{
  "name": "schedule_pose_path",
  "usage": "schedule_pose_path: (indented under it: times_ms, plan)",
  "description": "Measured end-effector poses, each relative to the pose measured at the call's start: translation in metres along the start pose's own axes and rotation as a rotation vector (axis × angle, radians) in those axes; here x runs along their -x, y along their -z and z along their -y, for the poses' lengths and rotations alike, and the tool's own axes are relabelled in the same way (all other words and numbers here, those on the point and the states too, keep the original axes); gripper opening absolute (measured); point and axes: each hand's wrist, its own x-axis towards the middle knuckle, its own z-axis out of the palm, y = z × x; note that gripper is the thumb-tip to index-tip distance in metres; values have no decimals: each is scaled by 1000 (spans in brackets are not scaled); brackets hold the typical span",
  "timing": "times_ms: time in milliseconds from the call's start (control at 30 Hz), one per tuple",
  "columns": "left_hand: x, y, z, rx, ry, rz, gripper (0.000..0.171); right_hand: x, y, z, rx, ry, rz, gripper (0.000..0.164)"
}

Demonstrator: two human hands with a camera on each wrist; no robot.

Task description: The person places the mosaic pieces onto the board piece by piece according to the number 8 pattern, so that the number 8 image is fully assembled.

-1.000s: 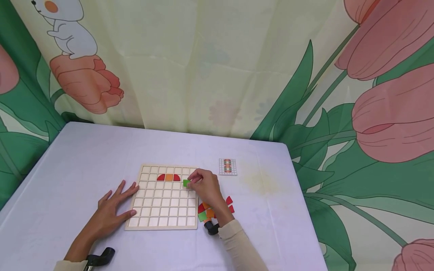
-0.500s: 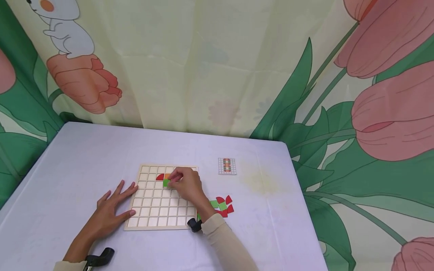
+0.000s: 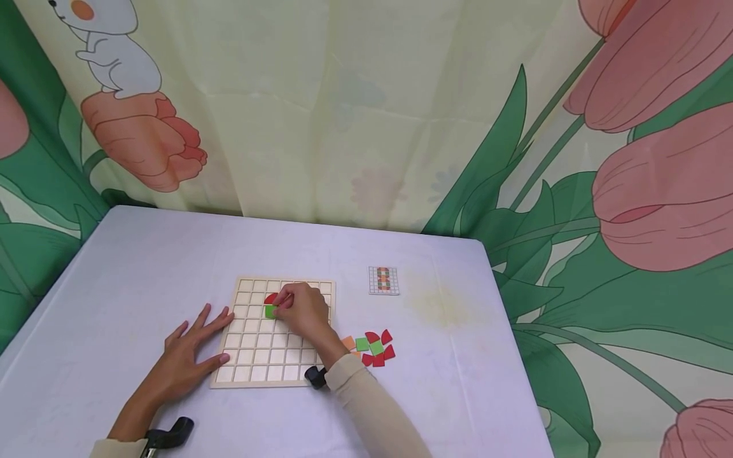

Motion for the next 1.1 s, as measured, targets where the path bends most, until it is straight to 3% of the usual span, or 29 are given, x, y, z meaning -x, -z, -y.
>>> schedule_pose_path:
  times_ms: [267, 700, 1100]
  plan:
    - [0, 0, 0, -2, -14, -2, 82, -4, -5, 5, 84, -25, -6, 14]
    - [0, -1, 0, -5, -14, -8, 82, -6, -10, 2, 129, 2, -4, 14]
    - [0, -1, -2, 2, -7, -20, 82, 8, 8, -6, 38, 8, 1, 16]
